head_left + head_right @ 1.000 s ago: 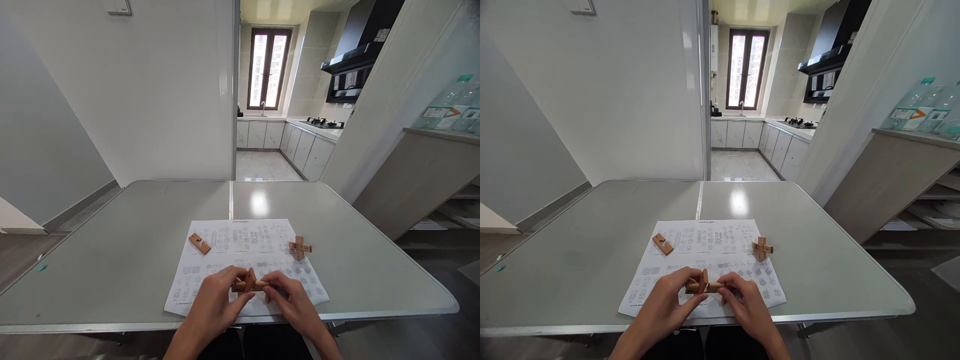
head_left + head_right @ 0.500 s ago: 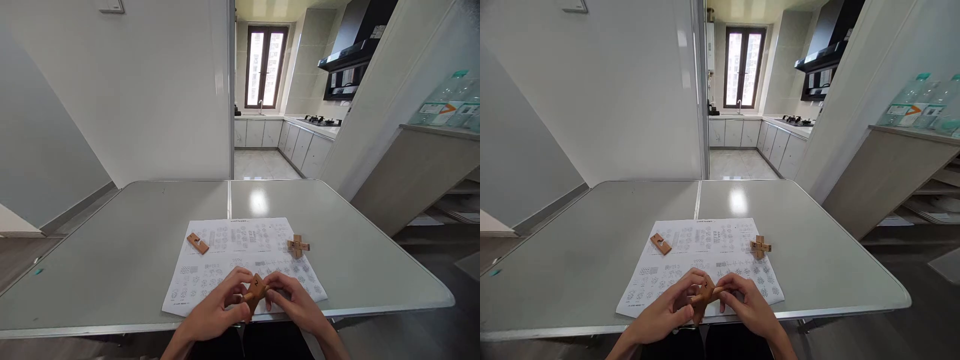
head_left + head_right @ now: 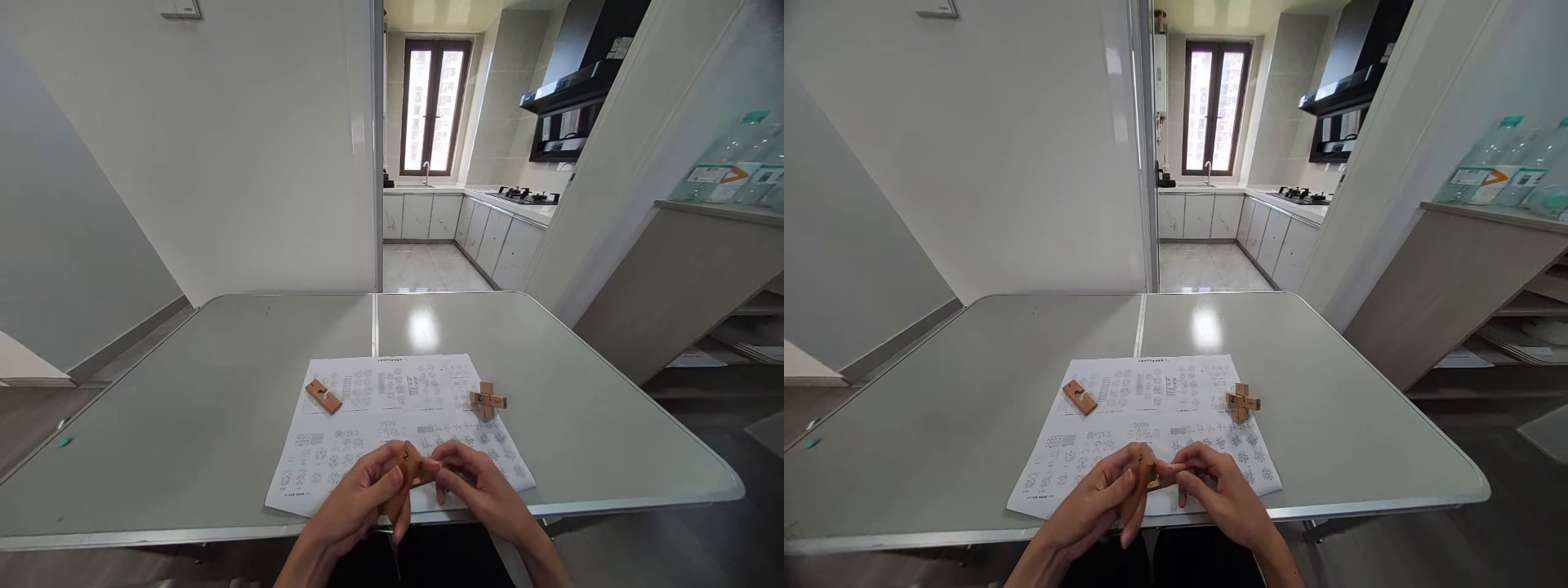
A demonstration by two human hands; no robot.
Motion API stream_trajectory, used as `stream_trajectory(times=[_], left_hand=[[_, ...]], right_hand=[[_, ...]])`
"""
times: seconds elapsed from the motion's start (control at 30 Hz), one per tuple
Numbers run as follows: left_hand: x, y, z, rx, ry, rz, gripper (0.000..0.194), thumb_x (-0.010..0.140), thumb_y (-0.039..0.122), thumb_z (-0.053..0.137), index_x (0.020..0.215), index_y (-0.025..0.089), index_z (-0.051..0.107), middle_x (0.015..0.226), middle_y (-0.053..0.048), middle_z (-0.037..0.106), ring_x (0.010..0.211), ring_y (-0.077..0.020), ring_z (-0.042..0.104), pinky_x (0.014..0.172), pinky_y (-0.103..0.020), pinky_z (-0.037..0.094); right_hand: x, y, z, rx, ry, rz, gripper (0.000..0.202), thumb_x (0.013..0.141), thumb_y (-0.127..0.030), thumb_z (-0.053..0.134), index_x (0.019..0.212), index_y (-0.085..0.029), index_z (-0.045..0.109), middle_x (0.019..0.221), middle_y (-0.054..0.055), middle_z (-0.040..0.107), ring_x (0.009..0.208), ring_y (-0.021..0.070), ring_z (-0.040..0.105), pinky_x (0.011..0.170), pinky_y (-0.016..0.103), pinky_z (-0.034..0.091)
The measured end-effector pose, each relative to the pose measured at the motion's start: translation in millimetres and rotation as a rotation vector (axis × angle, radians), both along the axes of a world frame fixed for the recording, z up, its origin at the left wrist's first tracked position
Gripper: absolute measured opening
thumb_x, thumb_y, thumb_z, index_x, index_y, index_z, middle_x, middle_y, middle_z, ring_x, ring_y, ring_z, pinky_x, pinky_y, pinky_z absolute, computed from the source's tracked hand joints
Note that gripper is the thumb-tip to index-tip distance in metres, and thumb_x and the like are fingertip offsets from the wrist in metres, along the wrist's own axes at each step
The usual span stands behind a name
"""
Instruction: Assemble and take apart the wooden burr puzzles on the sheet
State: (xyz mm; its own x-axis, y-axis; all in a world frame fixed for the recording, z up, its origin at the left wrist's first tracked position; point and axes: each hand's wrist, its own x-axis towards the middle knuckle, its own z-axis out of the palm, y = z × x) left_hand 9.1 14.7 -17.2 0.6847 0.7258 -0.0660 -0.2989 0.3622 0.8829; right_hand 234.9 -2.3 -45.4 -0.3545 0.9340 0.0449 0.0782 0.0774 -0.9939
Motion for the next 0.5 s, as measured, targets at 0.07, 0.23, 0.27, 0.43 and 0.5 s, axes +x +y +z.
stream_trajectory(times=[0.07,0.23,0.27,0.43,0.5], left_hand=[[-1,0,2.1,-0.011,0.027,0.048,0.037,0.094,0.052,0.068,0.097,0.016,0.063,0.061,0.004,0.059,0.037,-0.005,0.048,0.043,-0.016,0.039],[-3,-4,9.0,0.021,0.13,0.04,0.049,0.085,0.058,0.077,0.104,0.014,0.068,0.055,0.005,0.058,0.042,-0.012,0.061,0.044,-0.019,0.046],[-3,-4,10.3,0.021,0.139,0.036,0.051,0.083,0.058,0.078,0.106,0.013,0.069,0.054,0.006,0.057,0.041,-0.012,0.061,0.043,-0.019,0.046],[-1,-3,14.1,-0.005,0.071,-0.009,0.048,0.083,0.06,0.077,0.095,0.013,0.07,0.041,0.008,0.049,0.031,-0.0082,0.049,0.036,-0.015,0.035],[-1,-2,15.6,0.007,0.08,-0.001,0.046,0.086,0.059,0.075,0.093,0.013,0.07,0.041,0.008,0.049,0.032,-0.0079,0.048,0.037,-0.015,0.036]], right_hand=[[1,0,-2.8,0.014,-0.017,-0.006,0.028,0.102,-0.049,0.058,0.102,-0.021,0.065,0.07,-0.001,0.068,0.075,0.0185,0.064,0.082,0.033,0.046],[-1,0,-5.0,0.016,0.004,0.01,0.027,0.101,-0.047,0.06,0.101,-0.021,0.065,0.073,-0.001,0.069,0.073,0.0178,0.065,0.081,0.033,0.047],[-1,0,-4.9,0.011,0.013,0.016,0.026,0.101,-0.047,0.061,0.1,-0.021,0.065,0.075,-0.001,0.07,0.072,0.0174,0.065,0.081,0.033,0.047],[0,-2,-6.9,-0.004,0.037,0.032,0.025,0.099,-0.046,0.063,0.099,-0.021,0.065,0.077,0.0,0.071,0.073,0.0176,0.065,0.082,0.033,0.047],[0,-2,-7.8,0.0,0.021,0.016,0.025,0.1,-0.047,0.061,0.099,-0.021,0.064,0.073,-0.001,0.07,0.073,0.0179,0.065,0.083,0.033,0.046]])
